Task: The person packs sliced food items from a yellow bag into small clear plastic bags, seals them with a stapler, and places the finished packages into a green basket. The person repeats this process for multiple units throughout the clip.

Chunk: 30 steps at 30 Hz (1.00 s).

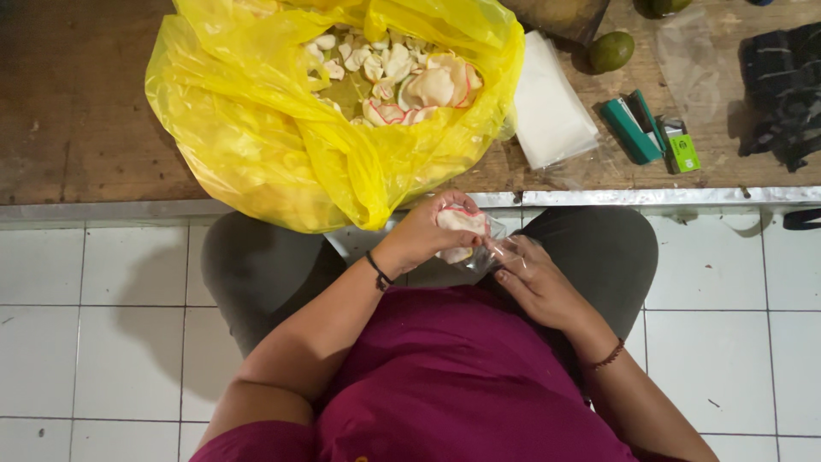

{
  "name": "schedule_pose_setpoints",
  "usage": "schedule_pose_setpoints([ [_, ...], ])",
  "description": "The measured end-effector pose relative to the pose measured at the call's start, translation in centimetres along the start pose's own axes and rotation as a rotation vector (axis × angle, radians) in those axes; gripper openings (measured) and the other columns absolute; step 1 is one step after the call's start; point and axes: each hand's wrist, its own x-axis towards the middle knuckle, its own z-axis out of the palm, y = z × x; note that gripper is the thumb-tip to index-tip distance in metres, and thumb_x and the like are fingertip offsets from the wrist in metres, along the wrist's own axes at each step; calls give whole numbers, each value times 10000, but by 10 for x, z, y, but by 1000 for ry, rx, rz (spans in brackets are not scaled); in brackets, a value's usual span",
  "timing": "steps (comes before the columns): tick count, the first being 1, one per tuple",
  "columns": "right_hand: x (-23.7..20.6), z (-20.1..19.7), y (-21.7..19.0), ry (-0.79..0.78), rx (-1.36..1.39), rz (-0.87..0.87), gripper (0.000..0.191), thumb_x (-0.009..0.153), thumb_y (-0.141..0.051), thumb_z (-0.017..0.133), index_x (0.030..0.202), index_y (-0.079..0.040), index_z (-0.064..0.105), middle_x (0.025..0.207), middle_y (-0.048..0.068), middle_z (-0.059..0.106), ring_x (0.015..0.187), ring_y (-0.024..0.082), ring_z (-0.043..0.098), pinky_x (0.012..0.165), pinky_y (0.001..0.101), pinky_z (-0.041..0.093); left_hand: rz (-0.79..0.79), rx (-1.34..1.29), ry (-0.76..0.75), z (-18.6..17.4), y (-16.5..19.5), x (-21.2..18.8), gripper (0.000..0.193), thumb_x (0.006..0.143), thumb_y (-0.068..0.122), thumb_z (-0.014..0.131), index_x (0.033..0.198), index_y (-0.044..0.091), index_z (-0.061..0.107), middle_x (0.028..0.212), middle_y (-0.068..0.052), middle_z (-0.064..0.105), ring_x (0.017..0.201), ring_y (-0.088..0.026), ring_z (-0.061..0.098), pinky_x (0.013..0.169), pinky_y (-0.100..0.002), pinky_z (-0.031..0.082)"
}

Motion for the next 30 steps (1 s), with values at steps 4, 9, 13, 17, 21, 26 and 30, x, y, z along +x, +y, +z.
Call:
schedule_pose_setpoints([
  [4, 0, 0, 1, 33, -22, -46, 526, 978, -149, 586, 1497, -97, 520, 1277, 192, 571, 1214, 381, 521, 1067, 446, 405, -28, -90, -50, 3, 8, -1, 444, 853, 44, 815, 1220, 44, 565, 1140, -83, 712, 999, -143, 703, 844, -297, 600],
  [9, 0, -5, -6, 36, -95, -51, 524, 967, -179, 603, 1481, -109, 535, 1300, 190, 584, 1218, 391, 527, 1064, 451, 404, -141, -167, -54, 4, 20, -6, 393, 868, 69, 765, 1205, 42, 564, 1084, -90, 713, 895, -176, 714, 690, -366, 647],
  [13, 3, -18, -16, -10, -153, -66, 522, 962, -196, 599, 1477, -129, 546, 1306, 177, 595, 1210, 371, 541, 1054, 450, 413, -121, -138, -18, 4, 24, -6, 373, 856, 39, 757, 1190, 19, 593, 1062, -110, 713, 864, -195, 724, 664, -384, 646],
  [17, 15, -43, -27, -8, 135, -184, 545, 1027, -274, 488, 1527, -59, 479, 1404, 183, 597, 1290, 348, 557, 1109, 440, 391, 79, -102, 19, -8, 43, -13, 355, 905, -4, 770, 1231, -11, 629, 1131, -156, 730, 973, -225, 739, 837, -350, 628],
  [21, 36, -67, -43, -28, 235, -228, 592, 1097, -376, 420, 1568, -19, 451, 1318, 122, 686, 1225, 281, 632, 1106, 409, 438, 62, -208, 75, -22, 78, -35, 338, 880, -10, 738, 1196, 22, 626, 1103, -155, 731, 930, -255, 750, 739, -365, 637],
  [26, 84, -102, -52, 99, 278, -345, 464, 1053, -252, 542, 1465, -41, 565, 1234, 132, 709, 1123, 270, 683, 1003, 377, 529, 362, -203, 102, -41, 127, -48, 371, 911, -61, 692, 1264, 23, 612, 1158, -170, 730, 1021, -282, 752, 894, -380, 642],
  [30, 151, -112, -41, 385, -109, -182, 302, 1028, -140, 632, 1322, -108, 697, 1166, 115, 747, 1018, 244, 702, 915, 367, 560, 559, -230, 389, -69, 149, -37, 369, 935, -39, 671, 1287, 19, 577, 1144, -154, 711, 1001, -271, 739, 781, -409, 648],
])
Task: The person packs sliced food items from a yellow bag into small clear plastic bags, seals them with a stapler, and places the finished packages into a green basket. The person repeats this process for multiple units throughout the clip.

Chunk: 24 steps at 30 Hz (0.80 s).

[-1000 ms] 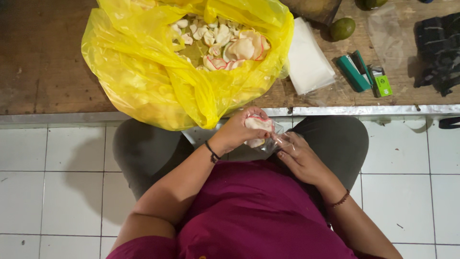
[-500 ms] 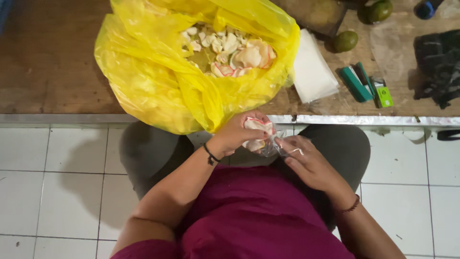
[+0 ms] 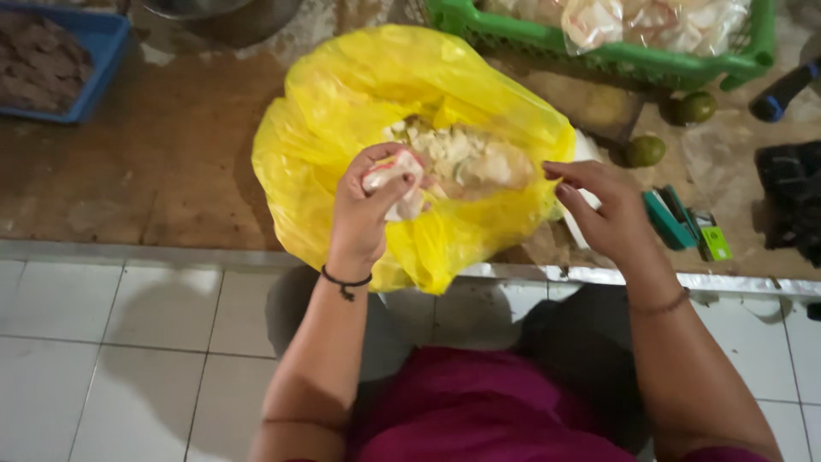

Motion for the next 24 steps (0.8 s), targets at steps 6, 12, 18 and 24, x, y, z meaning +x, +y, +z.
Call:
schedule_pose_setpoints([
  [6, 48, 55, 18, -110, -646, -117, 344, 869, -280, 754, 1182, -138, 741, 1096, 68, 766, 902, 319, 677, 782, 432, 558, 11, -45, 194, -24, -23, 24, 414, 913, -3, 691, 1309, 20, 571, 1174, -141, 708, 975, -253, 734, 760, -401, 641],
  [12, 56, 83, 10, -184, -749, 20, 452, 777, -354, 792, 1194, -187, 743, 925, 67, 761, 841, 313, 697, 720, 455, 544, 14, -74, 214, -36, -28, 21, 426, 907, -5, 702, 1315, 8, 579, 1167, -146, 712, 985, -255, 737, 776, -397, 645],
  [18, 45, 65, 14, -223, -298, 274, 337, 874, -171, 775, 1209, -161, 736, 886, 73, 748, 772, 230, 703, 728, 382, 577, -22, -87, 160, -31, -24, 17, 411, 908, -7, 702, 1301, 1, 578, 1177, -152, 720, 995, -252, 739, 781, -393, 638],
  [24, 23, 6, 32, 172, 506, 347, 405, 916, 50, 626, 1302, -64, 588, 1056, 52, 655, 968, 140, 686, 854, 307, 579, 23, 13, 62, -27, -26, 14, 390, 916, -37, 685, 1297, -12, 604, 1187, -149, 723, 1043, -235, 734, 919, -333, 584],
])
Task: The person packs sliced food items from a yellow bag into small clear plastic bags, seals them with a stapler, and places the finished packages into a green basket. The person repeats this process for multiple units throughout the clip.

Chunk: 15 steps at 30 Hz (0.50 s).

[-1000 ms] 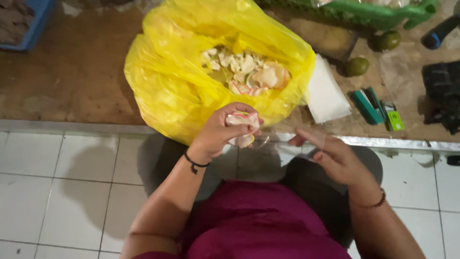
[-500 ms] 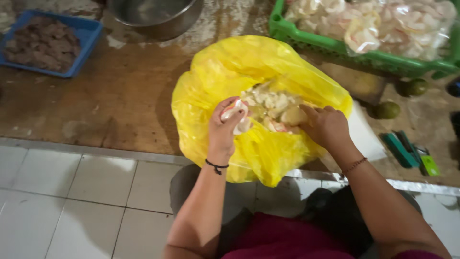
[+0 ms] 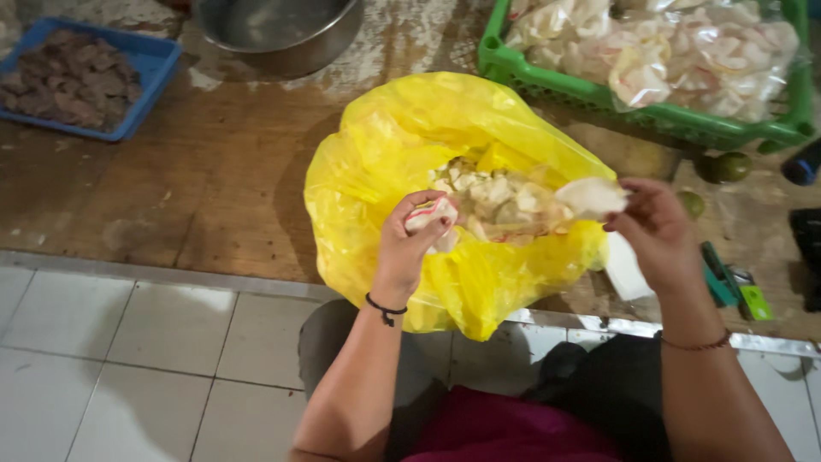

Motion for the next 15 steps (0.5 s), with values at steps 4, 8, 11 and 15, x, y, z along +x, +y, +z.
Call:
schedule_pose_setpoints([
  [4, -19, -33, -10, 33, 201, -100, 322, 984, 90, 599, 1293, 4, 617, 1126, 79, 650, 1012, 157, 652, 950, 339, 588, 7, 42, -62, -1, -2, -3, 374, 927, -30, 671, 1294, -6, 603, 1181, -148, 721, 1068, -233, 728, 947, -333, 566],
  [8, -31, -40, -16, -3, 160, -80, 304, 993, 107, 588, 1284, 30, 628, 1085, 99, 658, 1035, 185, 677, 962, 328, 568, 6, 60, -113, -2, -6, -2, 371, 933, -9, 683, 1296, -6, 602, 1193, -158, 723, 1082, -246, 728, 947, -351, 572],
  [11, -32, -33, -18, -79, 197, -103, 297, 993, 101, 601, 1275, 14, 632, 1134, 84, 667, 1024, 159, 664, 975, 335, 580, -17, 23, -133, -2, -9, -1, 406, 901, -1, 702, 1293, 4, 596, 1202, -165, 724, 1078, -261, 733, 958, -361, 571],
  [15, -30, -28, -20, -150, 100, -31, 290, 946, 85, 617, 1221, -3, 627, 1185, 63, 685, 1049, 143, 674, 924, 286, 543, -77, 31, -190, -5, -8, -1, 394, 905, 27, 723, 1280, 1, 601, 1206, -174, 722, 1086, -257, 729, 961, -369, 571],
])
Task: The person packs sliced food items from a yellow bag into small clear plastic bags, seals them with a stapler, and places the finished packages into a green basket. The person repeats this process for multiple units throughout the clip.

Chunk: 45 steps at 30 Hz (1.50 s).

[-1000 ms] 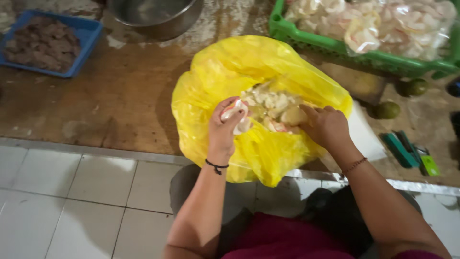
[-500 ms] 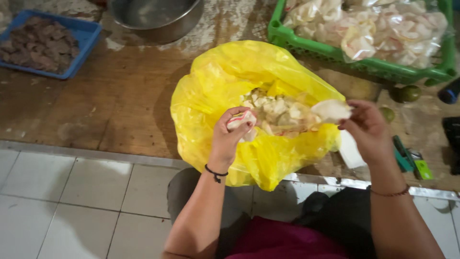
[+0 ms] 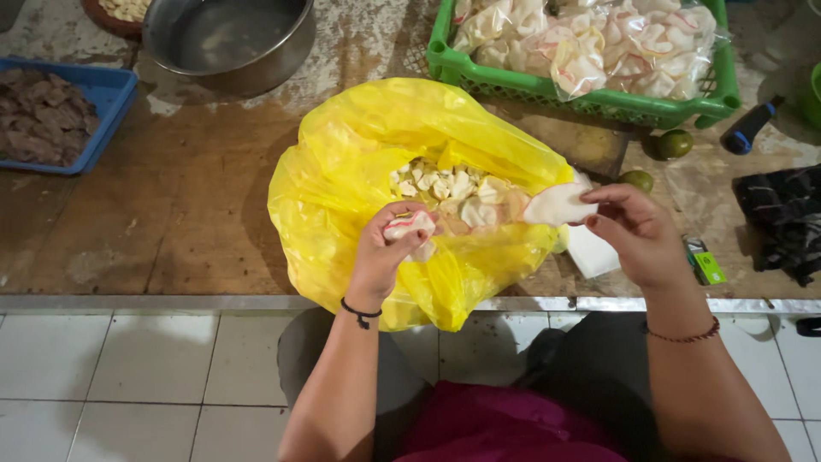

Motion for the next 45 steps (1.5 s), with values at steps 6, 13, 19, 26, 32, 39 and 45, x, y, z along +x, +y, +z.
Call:
schedule_pose_setpoints([
  [6, -1, 5, 0, -104, -47, 132, 276, 930, 61, 660, 1196, -15, 652, 1167, 49, 673, 1040, 110, 639, 917, 277, 531, -9, -3, -57, 1, 1, 1, 380, 917, 50, 733, 1272, 0, 607, 1220, -168, 723, 1107, -241, 723, 987, -343, 563],
  [13, 7, 14, 22, -200, -31, 301, 225, 906, 39, 659, 1105, -64, 652, 1039, 5, 675, 851, 65, 581, 739, 241, 474, 1, 116, -117, 6, -2, 0, 377, 917, 19, 711, 1283, -12, 627, 1210, -121, 721, 1090, -175, 694, 956, -306, 558],
  [19, 5, 21, 70, -313, 435, 475, 92, 1039, -15, 635, 1077, -34, 716, 764, -19, 592, 547, 63, 344, 496, 249, 276, -24, 167, -96, 14, -2, -1, 385, 913, 33, 699, 1291, 9, 627, 1210, -89, 729, 1096, -144, 684, 939, -292, 558],
  [26, 2, 31, 47, -431, 158, 510, 366, 1051, -123, 564, 1383, -38, 690, 663, -19, 474, 576, 96, 363, 527, 248, 302, 17, 272, -136, 18, -2, -3, 371, 945, 62, 728, 1305, 16, 649, 1213, -53, 708, 1124, -114, 654, 996, -266, 532],
  [32, -5, 50, 10, -546, 154, 394, 535, 880, -115, 662, 1406, -93, 567, 791, -29, 582, 651, 83, 474, 570, 226, 396, -2, 233, -99, 18, -8, -3, 385, 916, 55, 747, 1287, 24, 652, 1195, -37, 698, 1089, -102, 653, 964, -264, 536],
  [39, -17, 55, 55, -213, 420, 470, 55, 999, -41, 617, 1008, -72, 661, 834, -8, 604, 568, 68, 378, 492, 235, 308, -83, 178, -112, 20, -15, -3, 382, 901, 35, 743, 1272, 19, 654, 1147, -46, 705, 1045, -128, 677, 939, -283, 557],
  [45, -21, 44, 81, -336, 390, 435, 107, 1011, -5, 577, 1021, -62, 668, 848, 12, 609, 612, 103, 454, 542, 251, 358, 24, 301, -125, 22, -16, -2, 359, 918, 10, 723, 1272, 11, 660, 1217, -55, 695, 1125, -119, 644, 1005, -273, 533],
])
